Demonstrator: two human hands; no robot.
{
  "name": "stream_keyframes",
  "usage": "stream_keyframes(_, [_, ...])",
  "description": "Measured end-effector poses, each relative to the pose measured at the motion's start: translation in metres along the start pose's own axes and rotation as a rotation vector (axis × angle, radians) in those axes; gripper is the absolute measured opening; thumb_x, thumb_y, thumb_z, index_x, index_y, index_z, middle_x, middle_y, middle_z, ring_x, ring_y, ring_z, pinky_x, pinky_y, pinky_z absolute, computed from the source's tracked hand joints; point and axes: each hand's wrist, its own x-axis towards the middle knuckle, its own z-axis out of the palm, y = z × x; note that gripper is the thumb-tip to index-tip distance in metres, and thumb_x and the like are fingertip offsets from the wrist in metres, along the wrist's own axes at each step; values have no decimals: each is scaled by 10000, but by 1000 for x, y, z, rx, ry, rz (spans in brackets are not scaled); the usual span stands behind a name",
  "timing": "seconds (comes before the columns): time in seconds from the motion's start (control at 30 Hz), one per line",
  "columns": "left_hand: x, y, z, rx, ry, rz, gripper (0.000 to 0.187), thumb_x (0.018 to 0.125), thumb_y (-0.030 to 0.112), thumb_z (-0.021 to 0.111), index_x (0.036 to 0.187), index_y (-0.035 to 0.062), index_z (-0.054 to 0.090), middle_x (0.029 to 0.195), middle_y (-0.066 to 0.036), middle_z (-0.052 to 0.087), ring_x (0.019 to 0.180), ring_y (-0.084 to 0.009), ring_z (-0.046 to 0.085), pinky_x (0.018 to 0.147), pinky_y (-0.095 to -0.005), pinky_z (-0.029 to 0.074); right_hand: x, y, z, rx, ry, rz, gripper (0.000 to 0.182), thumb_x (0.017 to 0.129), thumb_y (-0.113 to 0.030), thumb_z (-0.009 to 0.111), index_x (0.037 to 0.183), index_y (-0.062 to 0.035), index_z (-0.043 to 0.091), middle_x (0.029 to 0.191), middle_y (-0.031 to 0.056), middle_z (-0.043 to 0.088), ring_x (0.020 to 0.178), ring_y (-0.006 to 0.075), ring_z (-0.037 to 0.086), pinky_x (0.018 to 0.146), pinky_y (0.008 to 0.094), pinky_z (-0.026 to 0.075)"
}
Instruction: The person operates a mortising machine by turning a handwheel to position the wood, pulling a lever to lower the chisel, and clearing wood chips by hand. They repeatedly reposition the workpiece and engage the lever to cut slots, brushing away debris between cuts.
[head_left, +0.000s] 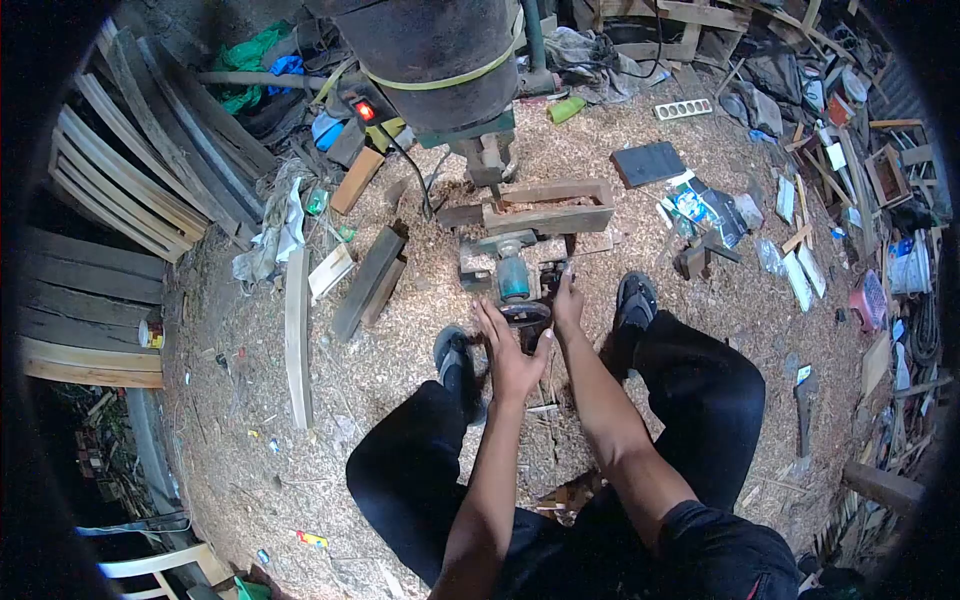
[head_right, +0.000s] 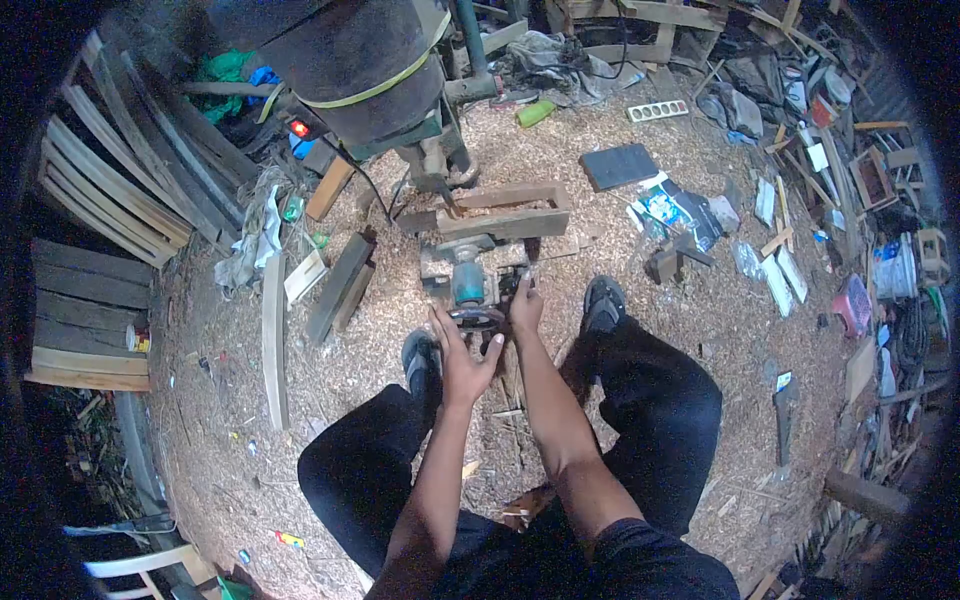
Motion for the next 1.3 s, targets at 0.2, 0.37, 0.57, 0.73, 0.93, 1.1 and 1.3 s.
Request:
stream_keyframes(0.2, [-1, -8, 4, 22, 18, 48, 1139, 807, 335, 766, 1513, -67, -32, 1571, -342, -12, 1475, -464, 37, 1196, -452, 151, 19, -4, -1, 679, -173, 565, 579, 1000, -571, 295, 953, -70, 581, 734, 79, 599, 647, 223, 571, 627, 372, 496])
stream_keyframes(0.37, [-1, -7, 2, 36, 14, 44, 1129, 815, 341, 758, 1518, -55, -32, 1574, -332, -8, 1474, -462, 48, 1198, -453, 154, 20, -27, -15, 633, -300, 710, 577, 996, -577, 256, 941, -77, 540, 714, 69, 581, 639, 214, 575, 707, 415, 517])
stream_keyframes(0.57, [7, 0, -4, 52, 92, -11, 896, 901, 351, 644, 1516, -50, 131, 1561, -315, 156, 1465, -438, 153, 1191, -485, 156, -28, -86, -29, 193, 61, 116, 552, 995, -473, 445, 938, 39, 646, 822, 159, 666, 752, 232, 625, 738, 346, 514])
stream_keyframes(0.73, [57, 105, -89, -81, 438, 257, 575, 947, 241, 551, 1411, -64, 404, 1488, -290, 364, 1399, -424, 336, 1154, -524, 216, -94, -273, -37, 85, 53, -612, 292, 969, -269, 611, 1013, 20, 609, 868, 89, 637, 797, 165, 580, 736, 309, 470])
stream_keyframes(0.93, [143, 271, -217, -227, 861, 783, 383, 909, 160, 566, 1244, -27, 565, 1258, -194, 616, 1209, -369, 548, 1056, -457, 363, -156, -494, -43, 260, 6, -1098, 255, 943, -208, 628, 1046, 21, 589, 879, 114, 642, 789, 181, 602, 742, 326, 487])
stream_keyframes(1.1, [223, 334, -252, -152, 933, 830, 280, 860, 177, 585, 1091, 23, 628, 1089, -183, 678, 1036, -373, 620, 957, -449, 429, -127, -601, -14, 187, 16, -1143, 285, 910, -189, 644, 1043, 52, 568, 891, 171, 638, 810, 256, 630, 753, 366, 498])
stream_keyframes(1.3, [227, 341, -252, -210, 784, 492, 267, 830, 180, 602, 1039, 22, 654, 1008, -196, 693, 982, -367, 662, 868, -414, 499, -31, -664, 47, -33, 162, -1146, 572, 854, -287, 693, 1241, 65, 462, 1167, 274, 558, 1125, 390, 560, 963, 438, 439])
